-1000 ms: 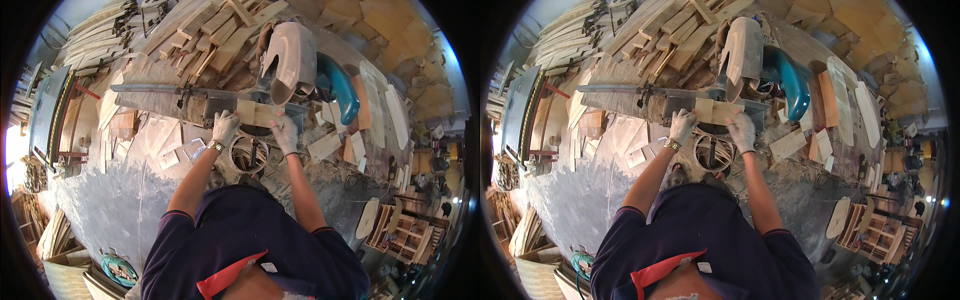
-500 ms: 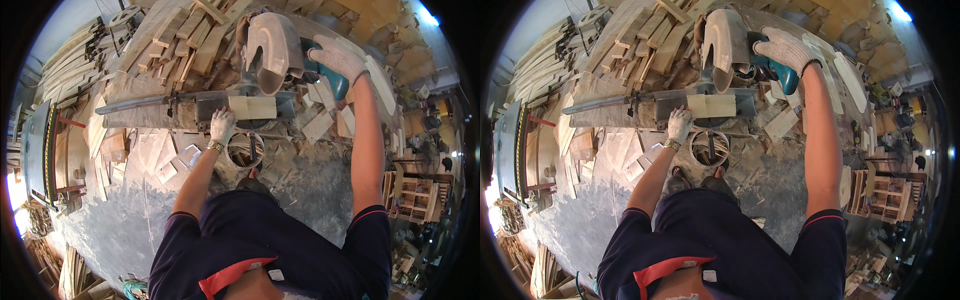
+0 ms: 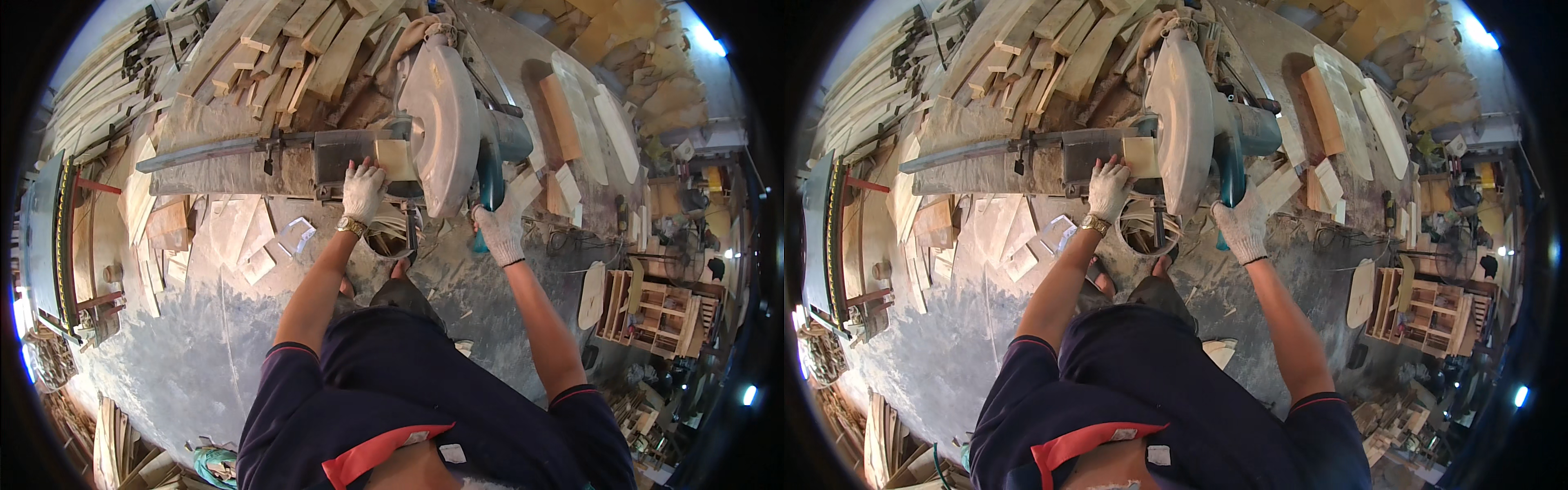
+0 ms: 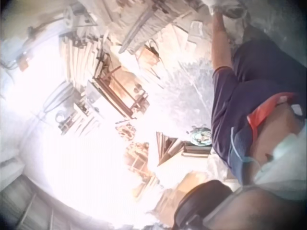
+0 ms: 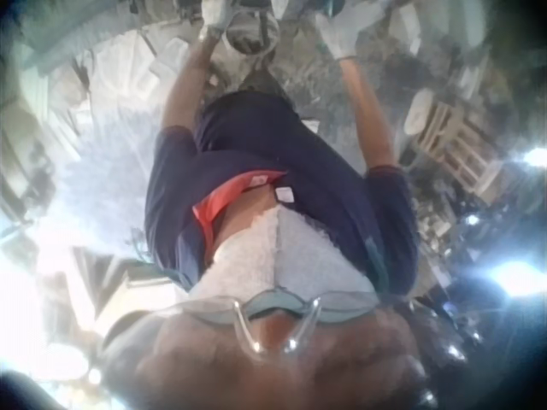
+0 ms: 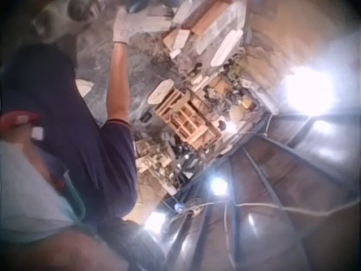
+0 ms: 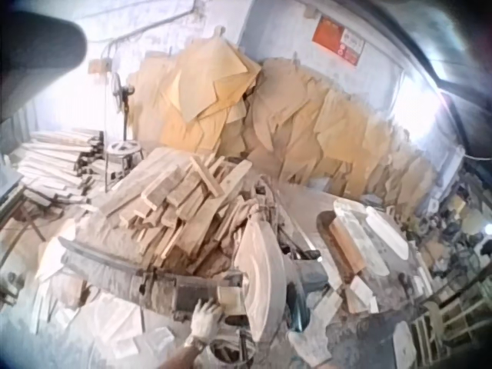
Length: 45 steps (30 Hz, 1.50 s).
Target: The person marks small wooden pieces with a pen, then uses a miter saw to cut them into smaller segments. They repeatedly position the wood, lower the saw blade, and remove the cut pieces, stacking them on the workbench.
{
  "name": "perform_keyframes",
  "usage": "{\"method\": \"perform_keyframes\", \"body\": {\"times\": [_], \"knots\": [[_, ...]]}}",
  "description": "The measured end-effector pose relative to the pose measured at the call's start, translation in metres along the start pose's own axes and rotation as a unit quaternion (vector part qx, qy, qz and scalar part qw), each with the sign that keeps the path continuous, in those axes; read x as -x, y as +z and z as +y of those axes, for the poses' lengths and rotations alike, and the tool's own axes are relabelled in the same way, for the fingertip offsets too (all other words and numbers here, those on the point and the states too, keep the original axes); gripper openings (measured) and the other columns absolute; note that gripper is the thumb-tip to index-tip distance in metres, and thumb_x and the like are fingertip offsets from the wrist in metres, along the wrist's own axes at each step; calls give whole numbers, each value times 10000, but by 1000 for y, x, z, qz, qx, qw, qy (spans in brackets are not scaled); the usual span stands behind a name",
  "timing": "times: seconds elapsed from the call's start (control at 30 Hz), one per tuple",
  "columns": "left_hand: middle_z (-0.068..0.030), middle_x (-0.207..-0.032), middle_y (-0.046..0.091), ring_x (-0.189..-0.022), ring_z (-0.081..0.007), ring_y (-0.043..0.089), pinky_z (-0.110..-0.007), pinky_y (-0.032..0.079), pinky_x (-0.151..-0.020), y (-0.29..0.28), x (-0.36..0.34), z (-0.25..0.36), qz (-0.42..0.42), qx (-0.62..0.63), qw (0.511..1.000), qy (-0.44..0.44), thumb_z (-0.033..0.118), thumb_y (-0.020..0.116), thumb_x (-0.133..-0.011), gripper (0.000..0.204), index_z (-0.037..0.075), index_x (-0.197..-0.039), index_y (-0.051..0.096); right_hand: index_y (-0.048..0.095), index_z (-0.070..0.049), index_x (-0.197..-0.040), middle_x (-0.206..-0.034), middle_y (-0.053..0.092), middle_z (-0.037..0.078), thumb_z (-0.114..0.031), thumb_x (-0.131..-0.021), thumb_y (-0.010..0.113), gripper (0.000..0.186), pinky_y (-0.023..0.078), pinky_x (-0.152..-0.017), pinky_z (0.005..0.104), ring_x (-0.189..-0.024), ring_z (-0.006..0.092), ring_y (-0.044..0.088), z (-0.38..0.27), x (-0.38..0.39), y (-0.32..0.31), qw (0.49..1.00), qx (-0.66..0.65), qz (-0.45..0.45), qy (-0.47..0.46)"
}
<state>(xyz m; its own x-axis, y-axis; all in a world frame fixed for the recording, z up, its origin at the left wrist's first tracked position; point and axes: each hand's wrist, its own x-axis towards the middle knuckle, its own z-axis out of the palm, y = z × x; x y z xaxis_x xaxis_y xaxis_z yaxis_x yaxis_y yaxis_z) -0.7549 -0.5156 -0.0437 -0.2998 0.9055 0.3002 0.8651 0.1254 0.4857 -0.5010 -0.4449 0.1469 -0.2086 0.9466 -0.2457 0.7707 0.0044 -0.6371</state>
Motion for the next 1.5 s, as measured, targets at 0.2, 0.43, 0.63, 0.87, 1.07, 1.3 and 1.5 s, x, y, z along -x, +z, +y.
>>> {"method": "perform_keyframes", "body": {"times": [0.2,0.43,0.63,0.87,1.07,1.3,1.5], "knots": [[-77,-1169,718,-1349,-304,549,-579,333,-1163,-4,-1,5,-11,1,1000,-10,255,701,-906,251,81,-1087,694,426,35,-1453,-998,636,219,-305,-765,710,819,552,-721,474,-829,328,673,23,-2,10,999,-22,-26,1],[-82,-1188,719,-1340,-297,556,-588,320,-1167,-2,0,5,-20,-9,1000,-8,272,687,-912,274,83,-1109,702,430,39,-1453,-1016,626,221,-292,-769,723,815,540,-706,476,-800,323,653,45,-9,21,1000,-23,3,-10],[-67,-1176,723,-1329,-287,565,-595,323,-1159,-4,-1,7,-24,-31,999,-5,283,683,-913,290,81,-1120,700,434,43,-1453,-1032,617,222,-281,-773,734,811,531,-693,478,-775,319,636,56,-12,25,1000,-21,12,-8],[-59,-1171,719,-1326,-273,563,-587,326,-1154,-5,-3,8,-29,-28,999,1,272,688,-903,270,101,-1111,695,510,31,-1321,-977,613,197,-248,-749,735,675,510,-670,468,-737,317,613,45,-8,26,998,-11,39,-43],[-68,-1192,713,-1349,-265,549,-541,316,-1157,-5,2,0,-60,-45,997,16,216,613,-917,286,113,-1174,684,544,-5,-1213,-918,616,186,-310,-750,721,582,505,-759,491,-792,388,611,12,15,23,990,57,61,-110],[-116,-1258,711,-1373,-274,540,-533,305,-1185,0,-3,-4,-83,-59,995,5,242,656,-908,304,63,-1149,704,519,-39,-1261,-936,667,266,-230,-712,747,624,521,-781,520,-911,472,670,8,20,35,993,13,104,-60],[-193,-1256,706,-1338,-293,580,-533,339,-1164,2,-3,-6,-47,-49,998,3,166,683,-874,169,78,-1016,709,498,-54,-1284,-944,672,253,-231,-742,743,621,508,-762,519,-911,455,677,15,18,35,997,-19,50,-47]]}}
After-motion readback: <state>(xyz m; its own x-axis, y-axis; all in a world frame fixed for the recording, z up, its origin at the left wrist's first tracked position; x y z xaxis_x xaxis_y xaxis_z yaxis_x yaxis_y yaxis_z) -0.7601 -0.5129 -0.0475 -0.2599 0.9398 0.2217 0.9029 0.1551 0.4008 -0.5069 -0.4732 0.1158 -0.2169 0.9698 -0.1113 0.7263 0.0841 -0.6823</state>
